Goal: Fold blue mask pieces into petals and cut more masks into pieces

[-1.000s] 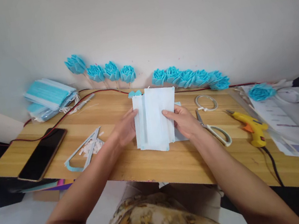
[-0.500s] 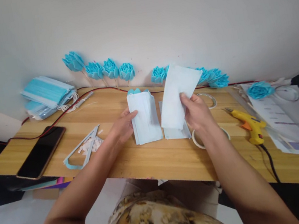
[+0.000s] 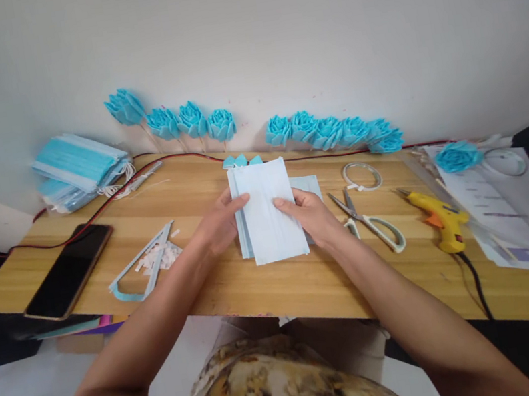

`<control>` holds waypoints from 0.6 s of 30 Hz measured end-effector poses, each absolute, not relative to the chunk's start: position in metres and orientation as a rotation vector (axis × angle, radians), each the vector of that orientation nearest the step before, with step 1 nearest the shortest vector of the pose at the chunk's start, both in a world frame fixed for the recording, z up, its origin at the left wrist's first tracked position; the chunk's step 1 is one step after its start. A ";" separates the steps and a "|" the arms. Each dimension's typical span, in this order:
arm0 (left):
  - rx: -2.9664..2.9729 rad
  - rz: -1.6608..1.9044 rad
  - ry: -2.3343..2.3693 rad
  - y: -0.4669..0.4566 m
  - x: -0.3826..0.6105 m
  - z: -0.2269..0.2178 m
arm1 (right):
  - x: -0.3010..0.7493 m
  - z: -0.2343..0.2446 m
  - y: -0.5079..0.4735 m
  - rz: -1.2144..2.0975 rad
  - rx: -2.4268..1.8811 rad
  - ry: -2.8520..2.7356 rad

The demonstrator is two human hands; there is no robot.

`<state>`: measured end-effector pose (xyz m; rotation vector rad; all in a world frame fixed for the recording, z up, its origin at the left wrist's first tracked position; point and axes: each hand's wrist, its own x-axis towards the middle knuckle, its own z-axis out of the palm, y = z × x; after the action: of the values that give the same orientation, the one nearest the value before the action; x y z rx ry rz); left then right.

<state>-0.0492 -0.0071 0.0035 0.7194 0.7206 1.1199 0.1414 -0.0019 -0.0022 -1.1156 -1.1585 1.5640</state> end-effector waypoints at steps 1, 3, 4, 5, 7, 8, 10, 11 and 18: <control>0.719 1.126 0.735 -0.008 -0.050 0.004 | 0.142 -0.002 -0.002 1.555 -1.120 -1.181; 0.712 1.134 0.754 -0.009 -0.051 0.005 | 0.143 -0.002 -0.001 1.513 -1.143 -1.244; 0.708 1.136 0.759 -0.009 -0.051 0.005 | 0.144 -0.003 0.001 1.480 -1.160 -1.277; 0.703 1.139 0.762 -0.009 -0.051 0.005 | 0.147 -0.003 0.003 1.444 -1.177 -1.298; 0.693 1.146 0.761 -0.008 -0.051 0.005 | 0.154 -0.002 0.010 1.377 -1.185 -1.264; 0.690 1.149 0.761 -0.008 -0.052 0.004 | 0.159 0.000 0.014 1.345 -1.167 -1.208; 0.688 1.159 0.766 -0.007 -0.052 0.003 | 0.172 0.008 0.021 1.277 -1.090 -1.063; 0.689 1.162 0.769 -0.007 -0.053 0.003 | 0.179 0.013 0.023 1.238 -1.044 -1.006; 0.685 1.159 0.770 -0.007 -0.054 0.002 | 0.189 0.035 0.016 1.335 -0.900 -1.032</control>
<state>-0.0545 -0.0066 0.0017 0.6845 0.7700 1.1591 0.1890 0.0159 0.0346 -0.9004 -1.0323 1.3349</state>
